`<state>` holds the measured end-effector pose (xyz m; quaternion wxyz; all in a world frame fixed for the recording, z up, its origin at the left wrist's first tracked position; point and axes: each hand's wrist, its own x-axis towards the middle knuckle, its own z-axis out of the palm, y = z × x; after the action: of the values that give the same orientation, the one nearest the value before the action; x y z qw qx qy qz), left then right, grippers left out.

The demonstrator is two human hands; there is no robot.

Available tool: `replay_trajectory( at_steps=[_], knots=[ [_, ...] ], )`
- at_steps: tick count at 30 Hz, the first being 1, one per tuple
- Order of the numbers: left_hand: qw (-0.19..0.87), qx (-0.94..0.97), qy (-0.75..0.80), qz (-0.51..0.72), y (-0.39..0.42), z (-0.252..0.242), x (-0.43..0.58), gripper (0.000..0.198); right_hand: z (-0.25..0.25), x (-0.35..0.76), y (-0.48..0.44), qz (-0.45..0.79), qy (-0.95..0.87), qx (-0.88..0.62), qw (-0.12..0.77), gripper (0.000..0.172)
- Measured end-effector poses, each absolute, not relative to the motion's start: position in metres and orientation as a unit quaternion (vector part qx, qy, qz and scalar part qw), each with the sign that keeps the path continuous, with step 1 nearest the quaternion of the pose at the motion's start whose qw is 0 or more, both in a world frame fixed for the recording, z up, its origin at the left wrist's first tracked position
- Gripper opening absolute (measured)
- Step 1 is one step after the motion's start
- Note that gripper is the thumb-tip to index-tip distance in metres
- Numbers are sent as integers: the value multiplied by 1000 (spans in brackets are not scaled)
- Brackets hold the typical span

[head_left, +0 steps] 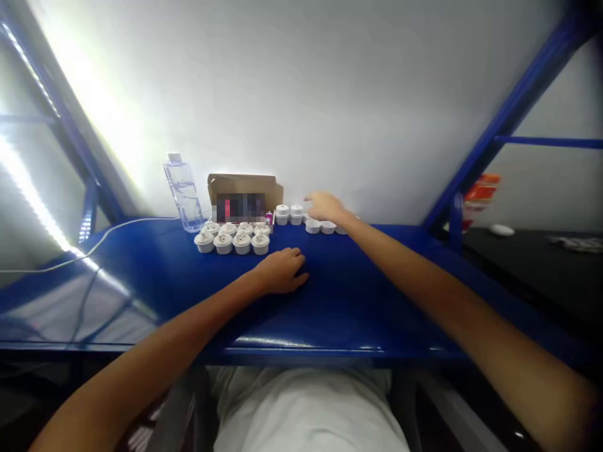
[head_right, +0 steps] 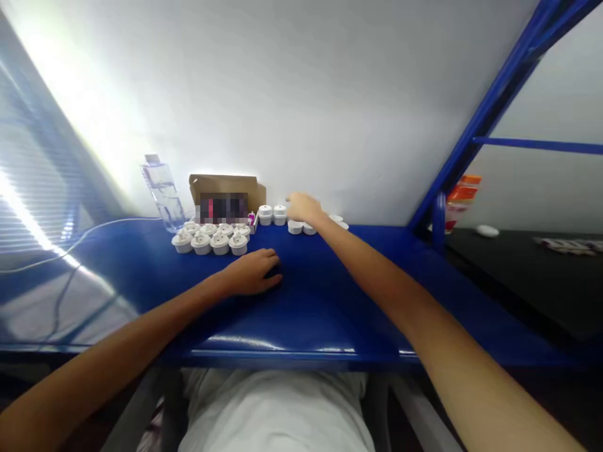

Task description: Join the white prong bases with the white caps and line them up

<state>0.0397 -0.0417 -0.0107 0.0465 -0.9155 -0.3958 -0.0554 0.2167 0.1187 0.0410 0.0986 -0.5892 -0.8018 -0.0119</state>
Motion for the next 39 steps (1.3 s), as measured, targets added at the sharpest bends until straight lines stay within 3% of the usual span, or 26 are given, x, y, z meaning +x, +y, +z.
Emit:
replay_trajectory(
  at_steps=[5, 10, 16, 21, 24, 27, 33, 39],
  knots=[
    [49, -916, -392, -62, -41, -13, 39, 33, 15, 231, 92, 14, -814, -580, 39, 35],
    [45, -919, -387, -61, -41, -13, 38, 33, 3, 244, 60, 68, -858, -507, 41, 24],
    [99, -906, -403, -80, -37, 2, 31, 26, 5, 261, 16, 259, -870, -404, 116, 44],
    [210, -823, -514, -122, -26, 18, 10, 32, 0, 267, 17, 266, -832, -444, 200, 30],
    [225, -777, -577, -117, -19, 19, -3, 38, -8, 270, 24, 269, -815, -442, 261, 43],
    [194, -769, -599, -113, -13, 16, -10, 32, -12, 270, 26, 257, -818, -432, 280, 53],
    [49, -839, -512, -177, -12, 10, 3, 39, -10, 262, 17, 195, -848, -387, 305, 52],
    [-130, -879, -400, -224, -19, 8, 17, 43, -14, 255, 14, 314, -838, -304, 326, 45]
  ],
)
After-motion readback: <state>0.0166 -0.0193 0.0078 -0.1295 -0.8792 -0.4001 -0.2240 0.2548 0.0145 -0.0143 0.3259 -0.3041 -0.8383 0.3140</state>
